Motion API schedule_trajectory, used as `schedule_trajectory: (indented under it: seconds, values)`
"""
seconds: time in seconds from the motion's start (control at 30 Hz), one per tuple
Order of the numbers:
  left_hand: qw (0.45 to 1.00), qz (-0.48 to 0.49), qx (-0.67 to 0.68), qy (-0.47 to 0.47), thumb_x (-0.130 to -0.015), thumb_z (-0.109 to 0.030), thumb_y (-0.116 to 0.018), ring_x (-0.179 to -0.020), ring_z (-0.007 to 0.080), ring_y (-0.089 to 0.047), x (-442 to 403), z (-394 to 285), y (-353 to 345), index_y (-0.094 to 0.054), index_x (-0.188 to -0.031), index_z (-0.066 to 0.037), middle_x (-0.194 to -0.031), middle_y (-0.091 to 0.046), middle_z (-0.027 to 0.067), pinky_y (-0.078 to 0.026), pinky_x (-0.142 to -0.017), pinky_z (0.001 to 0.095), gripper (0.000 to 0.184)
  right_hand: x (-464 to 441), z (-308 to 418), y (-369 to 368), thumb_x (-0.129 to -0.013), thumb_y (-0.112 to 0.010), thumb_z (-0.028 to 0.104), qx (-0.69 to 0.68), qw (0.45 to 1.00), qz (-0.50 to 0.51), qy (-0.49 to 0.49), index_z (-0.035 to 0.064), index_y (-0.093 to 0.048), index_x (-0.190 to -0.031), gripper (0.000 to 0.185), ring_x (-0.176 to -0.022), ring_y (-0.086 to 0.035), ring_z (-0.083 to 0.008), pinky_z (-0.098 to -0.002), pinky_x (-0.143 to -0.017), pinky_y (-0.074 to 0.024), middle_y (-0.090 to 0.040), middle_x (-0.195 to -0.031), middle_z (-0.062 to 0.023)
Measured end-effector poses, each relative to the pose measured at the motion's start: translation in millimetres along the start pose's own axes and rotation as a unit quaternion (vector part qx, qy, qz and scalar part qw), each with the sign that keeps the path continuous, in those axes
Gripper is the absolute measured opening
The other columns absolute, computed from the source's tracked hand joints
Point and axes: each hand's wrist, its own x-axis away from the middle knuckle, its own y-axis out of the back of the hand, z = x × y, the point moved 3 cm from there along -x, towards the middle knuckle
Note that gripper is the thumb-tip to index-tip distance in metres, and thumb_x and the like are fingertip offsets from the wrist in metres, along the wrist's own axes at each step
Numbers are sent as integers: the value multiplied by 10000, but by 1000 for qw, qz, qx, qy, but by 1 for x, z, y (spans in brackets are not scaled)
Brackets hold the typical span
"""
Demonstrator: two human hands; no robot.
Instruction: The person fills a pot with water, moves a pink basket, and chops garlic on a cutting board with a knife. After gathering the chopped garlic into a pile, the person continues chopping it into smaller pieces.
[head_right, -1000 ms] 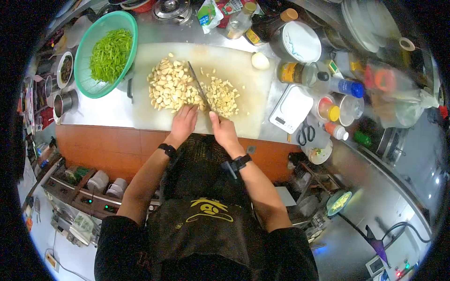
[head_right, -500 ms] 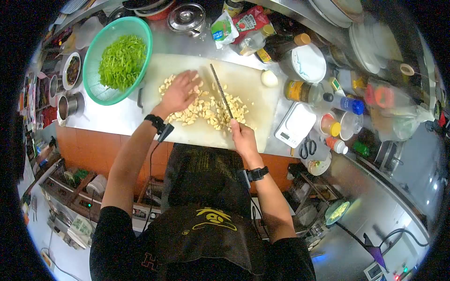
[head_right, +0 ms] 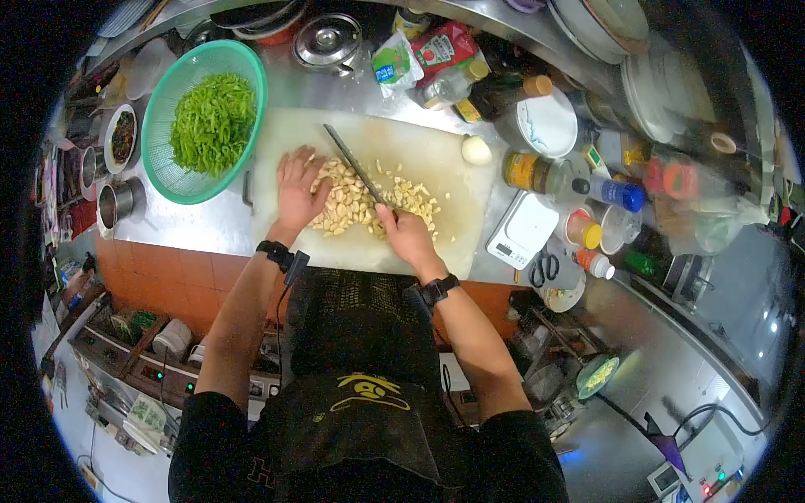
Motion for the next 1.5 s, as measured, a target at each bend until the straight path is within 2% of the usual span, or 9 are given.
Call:
schedule_trajectory:
  seconds: [0.1,0.3,0.8,0.93,1.03,1.2,1.3,1.4,1.5]
  values:
    - [994,-78,-12,72,-896,-136,-736,-1331,399,-560,-3,12,1,-668,-1301,-33,-1400,-611,179,-422,-1144,544,423,-1,-6,2,-1067,-498,638,-14,1000,6,-1,-60,-722,-929,746,-787,-677,-420,-461,-772,-533,-690,-816,-280]
    - [993,14,107,38,-904,-105,-718,-1331,388,-570,2,16,-17,-662,-1298,-16,-1410,-617,181,-474,-1114,473,408,0,5,2,-1068,-492,642,12,1000,27,-8,-64,-734,-970,752,-807,-686,-424,-458,-798,-542,-695,-832,-292]
    - [990,-12,136,35,-916,-33,-691,-1298,404,-588,7,16,-13,-683,-1231,-19,-1354,-651,173,-485,-1099,472,315,-4,24,2,-1068,-489,643,54,997,48,-15,-31,-761,-1005,730,-817,-696,-415,-452,-786,-542,-700,-836,-284]
    - [987,-31,138,74,-914,-35,-699,-1311,398,-581,6,21,-8,-687,-1237,-21,-1354,-654,165,-487,-1097,471,323,4,28,6,-1066,-503,635,2,1000,23,16,-52,-743,-968,734,-763,-672,-435,-465,-754,-536,-683,-788,-284]
    - [987,-25,140,69,-901,-33,-694,-1309,393,-581,16,22,-10,-684,-1234,-20,-1354,-651,165,-486,-1098,472,333,-1,31,8,-1065,-505,635,79,994,75,-7,-60,-738,-945,743,-746,-667,-439,-472,-751,-539,-681,-782,-291]
    - [986,-12,155,54,-872,-43,-687,-1304,390,-580,12,19,-14,-669,-1229,-10,-1345,-647,165,-472,-1100,492,359,-19,15,-7,-1061,-507,639,75,996,47,16,-80,-733,-920,767,-757,-676,-445,-481,-749,-539,-674,-787,-315]
    - [994,-66,79,41,-867,-56,-684,-1328,396,-561,11,24,0,-657,-1258,-11,-1353,-641,169,-457,-1118,500,395,-11,19,-1,-1056,-510,642,55,997,37,32,-94,-724,-916,779,-770,-678,-456,-484,-750,-539,-669,-783,-321]
    - [987,-53,104,112,-919,-59,-660,-1350,419,-545,24,30,6,-661,-1290,-11,-1410,-612,193,-419,-1168,515,374,-10,20,-6,-1056,-511,640,73,995,64,19,-87,-727,-935,768,-781,-688,-450,-477,-753,-542,-679,-793,-310]
    - [984,-26,154,85,-868,-56,-670,-1371,435,-516,31,25,-2,-636,-1299,-10,-1425,-593,198,-427,-1161,514,435,-14,24,-11,-1059,-512,633,78,995,51,36,-70,-734,-960,744,-771,-691,-435,-463,-743,-542,-690,-799,-293]
